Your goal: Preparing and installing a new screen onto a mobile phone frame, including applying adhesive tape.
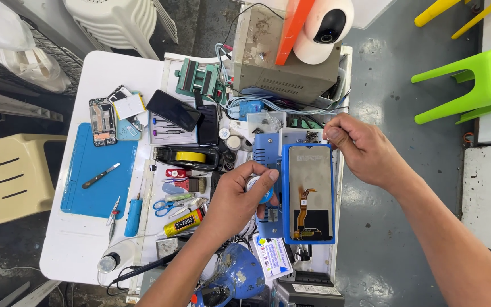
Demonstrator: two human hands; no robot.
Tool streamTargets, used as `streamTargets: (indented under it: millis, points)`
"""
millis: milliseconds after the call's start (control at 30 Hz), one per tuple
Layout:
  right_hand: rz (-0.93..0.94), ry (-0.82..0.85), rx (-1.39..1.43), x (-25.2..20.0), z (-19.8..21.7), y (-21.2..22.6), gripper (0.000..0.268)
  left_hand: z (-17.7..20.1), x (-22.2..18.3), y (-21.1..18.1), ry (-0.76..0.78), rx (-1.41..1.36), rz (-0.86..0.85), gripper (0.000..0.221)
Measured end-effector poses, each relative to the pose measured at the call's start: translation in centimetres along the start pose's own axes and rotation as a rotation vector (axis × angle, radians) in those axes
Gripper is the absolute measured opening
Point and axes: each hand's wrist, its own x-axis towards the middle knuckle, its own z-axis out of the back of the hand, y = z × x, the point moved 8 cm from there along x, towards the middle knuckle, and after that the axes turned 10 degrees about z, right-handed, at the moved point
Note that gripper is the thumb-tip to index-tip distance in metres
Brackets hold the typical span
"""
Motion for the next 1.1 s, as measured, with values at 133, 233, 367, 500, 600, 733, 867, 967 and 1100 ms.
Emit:
streamTargets:
  millis: [133,233,367,500,600,733,867,967,1100]
  points:
    - [0.03,-0.009,-0.036,-0.7,-0.2,-0.7,0.027,0.1,-0.6,-1.8,-0.003,0.107,-0.007,0.019]
    - [0.047,-0.017,-0.033,-0.8,-0.3,-0.7,0.028,-0.2,-0.6,-2.5,-0.002,0.171,-0.041,0.019]
    - [0.057,-0.017,-0.04,-0.5,-0.1,-0.5,0.028,-0.2,-0.9,-2.8,-0.048,0.246,-0.115,0.02]
    - [0.077,0.013,-0.031,0.4,-0.3,0.8,0.028,-0.4,-1.7,-2.8,-0.101,0.375,-0.174,0.022]
    - [0.061,0.126,-0.106,0.6,-1.3,-0.4,0.024,-0.6,-1.6,-0.6,-0.029,0.55,-0.025,0.025]
    - [0.027,0.159,-0.12,1.1,-1.5,-0.2,0.024,-0.6,-2.3,-0.3,-0.063,0.552,-0.092,0.025]
    - [-0.015,0.18,-0.141,1.1,-1.6,-0.4,0.023,-0.9,-2.7,-0.4,-0.075,0.548,-0.087,0.027]
    - [-0.024,0.183,-0.145,1.2,-1.4,-0.5,0.022,-0.3,-2.6,-1.0,-0.092,0.515,-0.046,0.026]
    - [-0.02,0.19,-0.144,1.3,-1.4,-0.4,0.022,0.6,-2.5,-1.2,-0.103,0.451,-0.003,0.024]
